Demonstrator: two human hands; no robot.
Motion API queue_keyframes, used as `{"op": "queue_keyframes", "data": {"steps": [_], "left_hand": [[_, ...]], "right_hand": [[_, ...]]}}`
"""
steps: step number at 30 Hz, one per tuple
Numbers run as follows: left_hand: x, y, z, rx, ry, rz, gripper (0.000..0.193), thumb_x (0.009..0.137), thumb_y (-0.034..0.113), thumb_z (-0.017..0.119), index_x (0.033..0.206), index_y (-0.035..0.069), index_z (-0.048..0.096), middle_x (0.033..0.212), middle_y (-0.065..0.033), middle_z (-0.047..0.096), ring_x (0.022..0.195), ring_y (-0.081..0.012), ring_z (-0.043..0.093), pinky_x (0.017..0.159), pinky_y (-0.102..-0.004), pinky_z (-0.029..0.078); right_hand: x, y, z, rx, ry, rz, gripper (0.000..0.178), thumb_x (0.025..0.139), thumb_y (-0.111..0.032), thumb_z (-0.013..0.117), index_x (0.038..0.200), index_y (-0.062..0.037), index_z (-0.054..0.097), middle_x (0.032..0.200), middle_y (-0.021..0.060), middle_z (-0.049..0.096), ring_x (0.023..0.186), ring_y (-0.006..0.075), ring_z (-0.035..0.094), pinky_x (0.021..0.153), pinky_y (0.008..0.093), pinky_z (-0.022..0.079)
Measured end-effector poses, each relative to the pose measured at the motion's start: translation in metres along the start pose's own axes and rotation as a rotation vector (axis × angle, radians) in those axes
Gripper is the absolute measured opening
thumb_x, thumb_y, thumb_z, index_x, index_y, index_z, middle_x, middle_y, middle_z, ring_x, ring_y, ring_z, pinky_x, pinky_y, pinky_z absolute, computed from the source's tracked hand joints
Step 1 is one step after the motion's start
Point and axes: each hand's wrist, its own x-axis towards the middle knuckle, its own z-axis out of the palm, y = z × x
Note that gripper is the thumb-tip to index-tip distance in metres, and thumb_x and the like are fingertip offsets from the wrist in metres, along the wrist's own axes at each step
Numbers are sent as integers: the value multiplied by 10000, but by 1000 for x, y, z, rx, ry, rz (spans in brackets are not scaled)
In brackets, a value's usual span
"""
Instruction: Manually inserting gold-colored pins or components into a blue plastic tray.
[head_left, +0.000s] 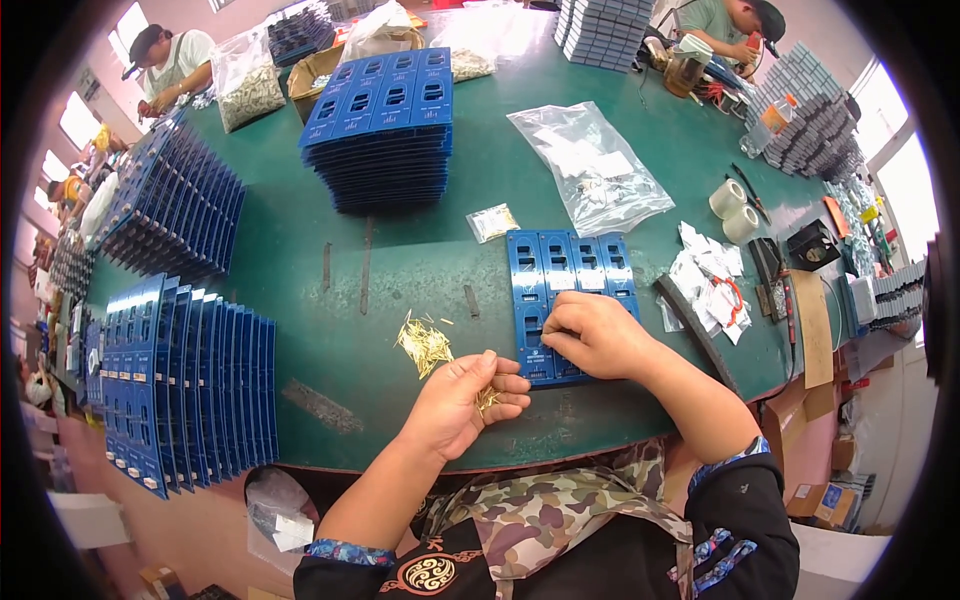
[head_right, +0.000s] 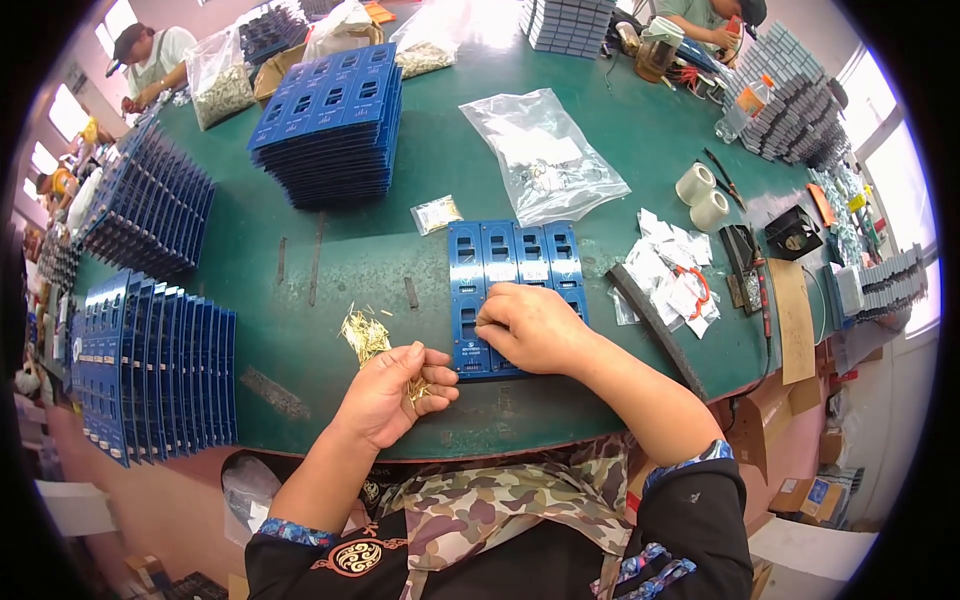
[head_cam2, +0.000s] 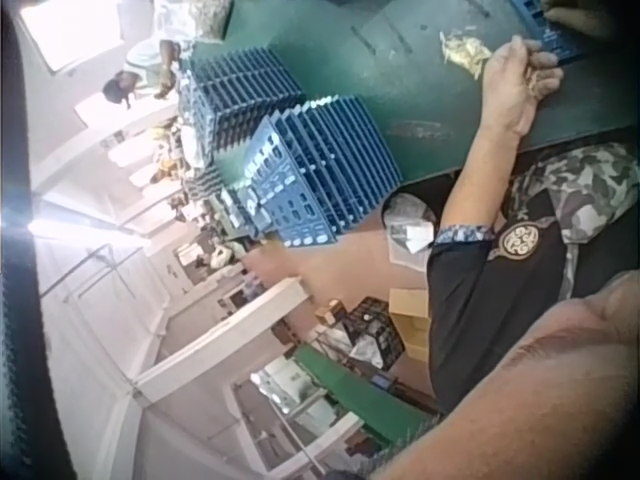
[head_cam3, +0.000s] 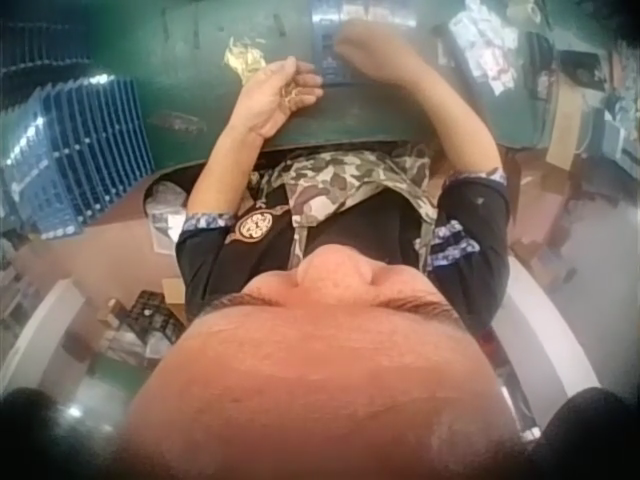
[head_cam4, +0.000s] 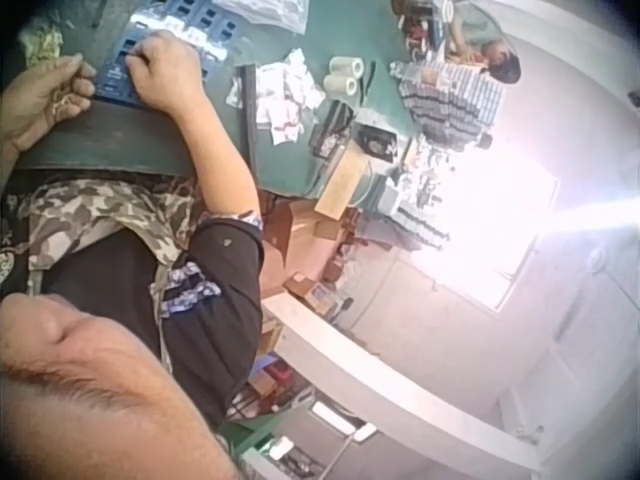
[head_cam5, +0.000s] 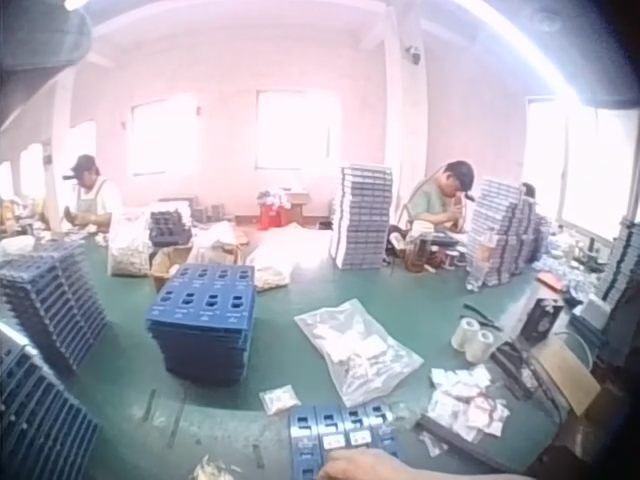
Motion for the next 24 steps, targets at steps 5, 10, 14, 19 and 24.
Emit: {"op": "queue_keyframes", "data": {"steps": [5,10,14,19,24], "left_hand": [[-2,0,1,8,-5,10,332,980,294,508,1027,-25,584,898,-141,661,794,-224,674,684,-289,569],[-2,-1,-1,17,-22,19,333,971,309,527,1017,-14,594,886,-126,659,780,-211,673,669,-279,565],[-2,-2,0,40,2,22,314,953,316,561,982,5,600,843,-103,653,734,-192,663,628,-256,550],[-2,-2,0,47,-7,16,292,943,314,578,926,23,594,774,-77,645,673,-170,648,568,-235,526],[-4,-5,1,1,-68,-26,282,942,317,579,884,42,591,703,-50,632,599,-144,627,498,-217,488]], "right_hand": [[-1,1,2,-21,30,-26,135,824,-181,617,799,-50,642,818,97,583,807,296,603,711,401,491],[-2,-1,3,-55,53,-29,125,818,-167,618,785,-47,632,811,100,578,794,298,603,698,401,494],[-4,-7,5,-137,75,-105,111,808,-162,629,771,-58,627,795,93,561,776,293,603,670,394,500],[-6,-8,8,-203,94,-116,90,797,-156,644,783,-67,635,787,82,555,769,284,605,657,392,503],[-12,-5,3,-115,125,-112,88,796,-134,643,855,-76,671,776,73,555,753,275,605,643,392,502]]}}
